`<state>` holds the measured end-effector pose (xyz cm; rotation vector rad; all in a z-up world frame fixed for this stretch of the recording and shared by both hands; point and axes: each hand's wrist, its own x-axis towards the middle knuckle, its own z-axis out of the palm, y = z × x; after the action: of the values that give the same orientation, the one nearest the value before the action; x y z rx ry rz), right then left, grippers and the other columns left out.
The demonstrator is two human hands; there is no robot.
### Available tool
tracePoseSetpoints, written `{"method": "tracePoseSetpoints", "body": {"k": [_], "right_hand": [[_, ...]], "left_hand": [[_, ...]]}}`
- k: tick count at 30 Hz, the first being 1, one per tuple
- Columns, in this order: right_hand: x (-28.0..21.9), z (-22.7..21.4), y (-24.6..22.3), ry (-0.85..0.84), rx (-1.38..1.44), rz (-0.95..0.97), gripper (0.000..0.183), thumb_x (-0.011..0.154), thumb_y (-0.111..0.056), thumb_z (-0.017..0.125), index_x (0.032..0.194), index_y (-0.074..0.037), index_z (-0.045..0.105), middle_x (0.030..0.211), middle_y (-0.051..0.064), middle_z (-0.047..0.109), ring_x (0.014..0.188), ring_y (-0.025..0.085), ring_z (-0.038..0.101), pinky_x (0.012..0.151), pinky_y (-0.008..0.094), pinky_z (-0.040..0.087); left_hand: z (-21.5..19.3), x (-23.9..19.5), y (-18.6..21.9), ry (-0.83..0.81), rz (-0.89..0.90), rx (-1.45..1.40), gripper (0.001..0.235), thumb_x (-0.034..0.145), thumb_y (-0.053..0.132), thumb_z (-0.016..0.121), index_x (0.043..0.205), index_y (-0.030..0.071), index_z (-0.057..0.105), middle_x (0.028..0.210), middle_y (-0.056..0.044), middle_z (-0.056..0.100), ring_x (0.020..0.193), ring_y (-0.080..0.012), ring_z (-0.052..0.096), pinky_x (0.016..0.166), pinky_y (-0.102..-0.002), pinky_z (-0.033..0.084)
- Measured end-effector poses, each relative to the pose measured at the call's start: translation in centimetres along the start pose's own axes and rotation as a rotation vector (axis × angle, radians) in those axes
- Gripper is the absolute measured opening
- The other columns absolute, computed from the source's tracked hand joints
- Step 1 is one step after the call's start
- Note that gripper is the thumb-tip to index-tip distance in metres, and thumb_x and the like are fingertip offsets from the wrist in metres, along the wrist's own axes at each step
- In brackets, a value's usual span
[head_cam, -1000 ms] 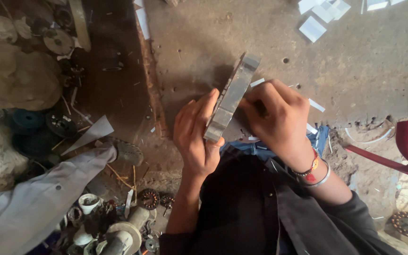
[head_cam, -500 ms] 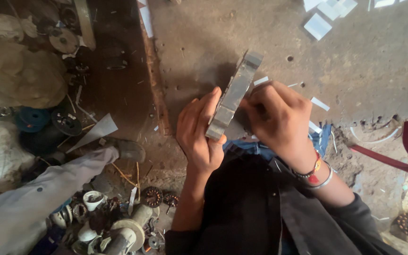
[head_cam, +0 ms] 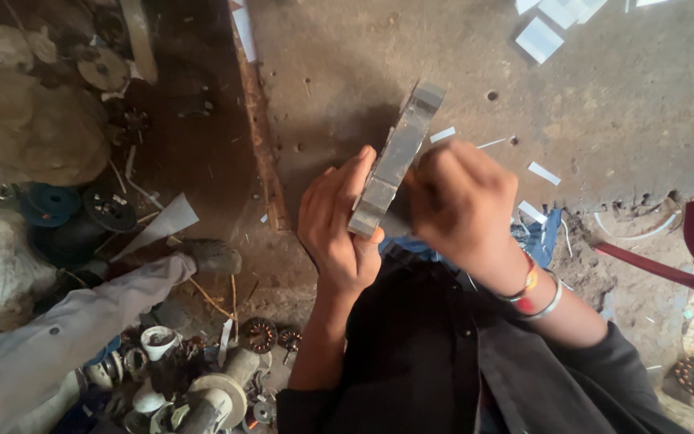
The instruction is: The person cuts small white plastic strips with shears and inserts them into the slots of a metal motor stator.
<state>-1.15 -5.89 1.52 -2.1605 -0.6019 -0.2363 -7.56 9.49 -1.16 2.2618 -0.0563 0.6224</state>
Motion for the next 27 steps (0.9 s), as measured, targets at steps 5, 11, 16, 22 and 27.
{"method": "tracePoseSetpoints", "body": {"k": [5,11,16,22,27], "right_hand": [[-0.4,0.0,0.4,0.030,0.000,-0.025,0.025,0.085,0.002,0.082,0.086,-0.003,0.057,0.084,0.011,0.059,0.075,0.031,0.060,0.063,0.037,0.046],[-0.7,-0.7,0.7,0.009,0.153,0.104,0.030,0.085,0.001,0.085,0.080,-0.003,0.057,0.082,0.007,0.063,0.067,0.019,0.063,0.059,0.030,0.047],[-0.6,-0.6,0.7,-0.013,0.150,0.103,0.029,0.085,0.002,0.085,0.080,-0.003,0.057,0.081,0.007,0.062,0.066,0.017,0.062,0.059,0.029,0.047],[0.0,-0.2,0.5,-0.011,0.032,-0.008,0.032,0.081,0.000,0.084,0.078,-0.004,0.053,0.077,0.009,0.058,0.070,0.028,0.058,0.064,0.038,0.045],[0.6,0.0,-0.2,-0.067,0.026,-0.029,0.026,0.076,0.001,0.078,0.077,-0.006,0.053,0.073,0.008,0.055,0.070,0.030,0.058,0.064,0.039,0.046]], "left_hand": [[0.1,-0.1,0.1,0.018,0.022,-0.024,0.062,0.117,0.049,0.029,0.139,0.000,0.059,0.135,-0.013,0.069,0.116,-0.0318,0.071,0.106,-0.045,0.053],[0.1,-0.2,0.3,0.042,-0.002,-0.018,0.061,0.115,0.049,0.033,0.141,0.000,0.059,0.129,-0.012,0.069,0.117,-0.0331,0.070,0.105,-0.044,0.052],[-0.1,-0.2,0.1,0.018,0.020,-0.023,0.059,0.115,0.049,0.036,0.141,0.001,0.059,0.131,-0.012,0.069,0.114,-0.0313,0.069,0.105,-0.043,0.050],[-0.2,-0.3,0.0,0.035,0.045,-0.030,0.056,0.117,0.047,0.038,0.142,0.000,0.057,0.134,-0.012,0.069,0.116,-0.0317,0.070,0.104,-0.042,0.051],[-0.2,-0.1,0.1,0.029,0.047,-0.016,0.057,0.116,0.047,0.036,0.142,0.001,0.058,0.133,-0.012,0.069,0.115,-0.0304,0.070,0.104,-0.041,0.052]]}}
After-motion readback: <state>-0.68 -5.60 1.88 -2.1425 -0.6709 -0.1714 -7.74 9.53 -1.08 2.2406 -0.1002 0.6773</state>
